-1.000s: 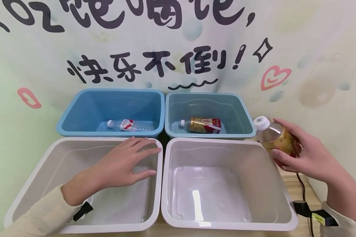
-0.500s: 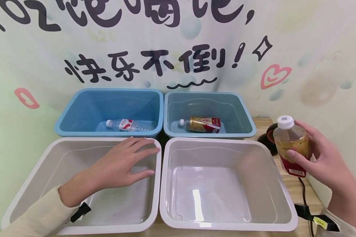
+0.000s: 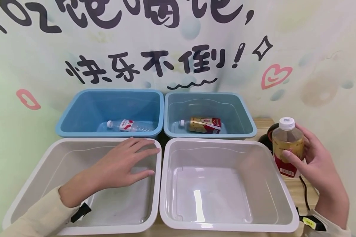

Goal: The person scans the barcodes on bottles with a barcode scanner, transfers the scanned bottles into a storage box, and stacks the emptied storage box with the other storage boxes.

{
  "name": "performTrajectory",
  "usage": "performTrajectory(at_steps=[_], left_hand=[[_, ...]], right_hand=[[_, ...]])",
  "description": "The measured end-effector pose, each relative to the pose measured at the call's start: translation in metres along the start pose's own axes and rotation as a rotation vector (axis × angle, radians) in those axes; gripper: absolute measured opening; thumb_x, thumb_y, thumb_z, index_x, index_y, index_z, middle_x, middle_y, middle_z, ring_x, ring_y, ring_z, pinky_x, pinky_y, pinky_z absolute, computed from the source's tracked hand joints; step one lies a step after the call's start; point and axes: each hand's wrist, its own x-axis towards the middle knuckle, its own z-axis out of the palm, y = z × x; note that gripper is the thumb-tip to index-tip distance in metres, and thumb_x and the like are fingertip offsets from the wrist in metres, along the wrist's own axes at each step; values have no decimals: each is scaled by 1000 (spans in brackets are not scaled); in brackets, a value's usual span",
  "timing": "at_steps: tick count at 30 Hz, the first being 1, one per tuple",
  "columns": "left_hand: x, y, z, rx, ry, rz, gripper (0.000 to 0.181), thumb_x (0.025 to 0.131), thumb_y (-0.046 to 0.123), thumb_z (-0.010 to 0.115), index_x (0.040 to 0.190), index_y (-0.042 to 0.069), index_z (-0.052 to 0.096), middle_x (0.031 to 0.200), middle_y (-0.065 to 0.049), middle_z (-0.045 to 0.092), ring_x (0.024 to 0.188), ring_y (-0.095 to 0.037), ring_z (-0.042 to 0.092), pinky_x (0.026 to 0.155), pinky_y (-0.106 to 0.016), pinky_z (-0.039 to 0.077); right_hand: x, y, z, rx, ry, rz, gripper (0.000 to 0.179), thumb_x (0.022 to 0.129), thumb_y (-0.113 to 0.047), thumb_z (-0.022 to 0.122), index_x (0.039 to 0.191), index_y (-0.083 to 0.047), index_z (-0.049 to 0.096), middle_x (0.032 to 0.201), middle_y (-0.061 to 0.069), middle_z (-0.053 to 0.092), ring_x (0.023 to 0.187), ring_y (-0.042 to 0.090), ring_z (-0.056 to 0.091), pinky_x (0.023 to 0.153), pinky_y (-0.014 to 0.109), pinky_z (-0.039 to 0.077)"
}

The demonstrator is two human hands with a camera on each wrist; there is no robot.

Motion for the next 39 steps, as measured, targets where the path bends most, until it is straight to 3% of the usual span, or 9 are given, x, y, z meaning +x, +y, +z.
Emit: performTrajectory(at_steps=[3,10,14,21,27,30,35,39], left_hand=[[0,0,0,-1,-1,-1,60,95,52,74,148,26,62,152,-4,60,142,-29,54,118,-53,46],[2,1,0,-20,-8,-5,59,95,49,74,148,27,62,152,-2,59,142,-28,54,117,-54,48],[1,1,1,-30,-9,-16,60,94,49,76,148,27,62,152,-1,59,141,-27,54,116,-54,48],[2,1,1,-14,-27,-29,61,94,51,75,149,28,61,153,0,58,142,-27,54,117,-54,48],[3,-1,-1,-14,1,-7,59,95,46,76,149,27,62,152,-2,60,140,-28,56,115,-55,49],[3,-1,-2,-17,2,-4,58,95,46,76,149,27,62,152,-2,60,140,-28,56,115,-55,49],[1,0,-1,-17,7,9,59,95,46,76,149,28,61,151,-2,59,139,-28,56,114,-54,49],[0,0,0,-11,31,21,59,94,45,77,148,27,62,150,-2,60,139,-28,56,113,-53,50]], right_hand=[[-2,3,2,68,15,0,92,86,19,70,165,-14,36,142,-19,57,114,-4,61,93,0,46],[-1,9,9,440,61,-32,88,84,28,61,162,-3,37,144,-1,61,117,6,65,97,6,51],[2,13,13,527,86,-49,86,84,29,58,162,-2,37,145,1,61,120,9,64,99,7,51],[7,21,17,591,103,-39,84,87,26,56,163,-3,36,147,4,60,123,13,62,101,10,51],[8,24,17,668,241,48,79,90,22,56,162,-7,38,147,8,59,124,18,61,101,13,52],[7,26,15,661,289,104,79,92,20,57,162,-11,38,148,8,58,126,18,60,101,14,51],[5,31,13,658,300,157,80,96,17,57,165,-17,33,150,5,55,128,17,57,99,12,51],[6,36,15,631,321,209,74,97,13,60,162,-15,39,147,2,58,129,15,56,98,9,50]])
